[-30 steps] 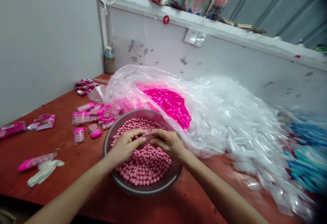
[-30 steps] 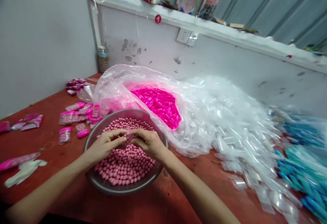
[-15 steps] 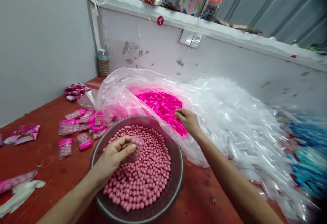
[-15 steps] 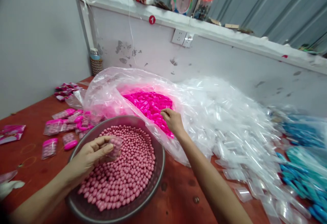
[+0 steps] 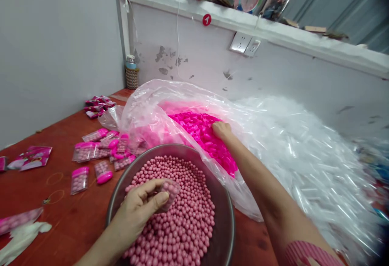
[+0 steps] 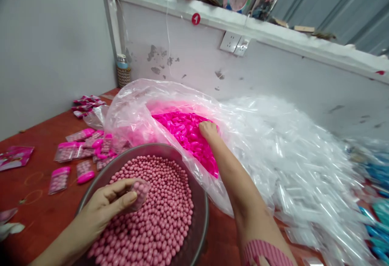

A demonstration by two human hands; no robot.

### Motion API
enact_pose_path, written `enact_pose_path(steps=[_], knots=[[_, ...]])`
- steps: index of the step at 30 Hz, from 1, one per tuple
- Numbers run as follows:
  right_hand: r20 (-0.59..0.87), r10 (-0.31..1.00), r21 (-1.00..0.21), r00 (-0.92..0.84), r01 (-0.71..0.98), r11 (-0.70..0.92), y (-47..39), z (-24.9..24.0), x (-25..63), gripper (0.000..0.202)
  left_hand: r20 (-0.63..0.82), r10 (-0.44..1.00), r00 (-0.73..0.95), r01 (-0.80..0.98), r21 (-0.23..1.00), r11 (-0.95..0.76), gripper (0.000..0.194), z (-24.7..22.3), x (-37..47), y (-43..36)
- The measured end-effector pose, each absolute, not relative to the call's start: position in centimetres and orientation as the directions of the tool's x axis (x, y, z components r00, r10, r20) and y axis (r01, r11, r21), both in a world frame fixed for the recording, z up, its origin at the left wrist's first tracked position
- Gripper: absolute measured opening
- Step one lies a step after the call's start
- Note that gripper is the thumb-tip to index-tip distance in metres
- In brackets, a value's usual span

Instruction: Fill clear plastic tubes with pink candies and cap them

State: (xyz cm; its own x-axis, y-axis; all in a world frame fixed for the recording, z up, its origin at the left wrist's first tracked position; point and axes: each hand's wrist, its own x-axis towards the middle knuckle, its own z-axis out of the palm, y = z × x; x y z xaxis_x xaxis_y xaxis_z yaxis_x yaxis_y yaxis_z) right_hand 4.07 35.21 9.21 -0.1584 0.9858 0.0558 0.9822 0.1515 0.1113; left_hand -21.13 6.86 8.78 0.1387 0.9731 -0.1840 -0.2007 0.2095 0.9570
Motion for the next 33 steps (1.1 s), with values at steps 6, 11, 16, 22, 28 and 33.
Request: enact_pose_path(steps=[6,11,16,22,28,33], knots=[[0.169,0.966,0.122,-0.194,0.977,0.175,33.5,10.5,5.3,0.019,-0.108,0.984,0.144,-0.176,0.975,0.133,0.023,9.0,-21.2,6.7],[0.347,0.897,-0.029,-0.275,0.952,0.303,26.5,12.6,4.4,0.032,-0.024,0.993,0.115,-0.133,0.990,0.039,0.025,8.9,-21.0,6.5],[0.417,0.706,-0.503,-0.572,0.502,0.703,15.4,13.2,0.1,0.024,0.107,0.989,0.102,0.054,0.992,-0.113,0.023,9.2,-20.7,6.5],[0.482,0.608,-0.496,-0.630,0.376,0.783,9.8,11.6,-2.8,0.027,0.240,0.962,0.129,0.213,0.941,-0.263,0.022,9.6,-20.3,6.0],[0.525,0.609,-0.433,-0.594,0.430,0.792,8.6,9.9,-3.1,0.032,0.321,0.942,0.096,0.289,0.897,-0.335,0.019,9.6,-20.5,5.2],[0.527,0.541,-0.269,-0.656,0.474,0.838,7.5,8.7,-3.2,0.037,0.385,0.911,0.146,0.407,0.816,-0.410,0.020,9.3,-20.5,4.8]])
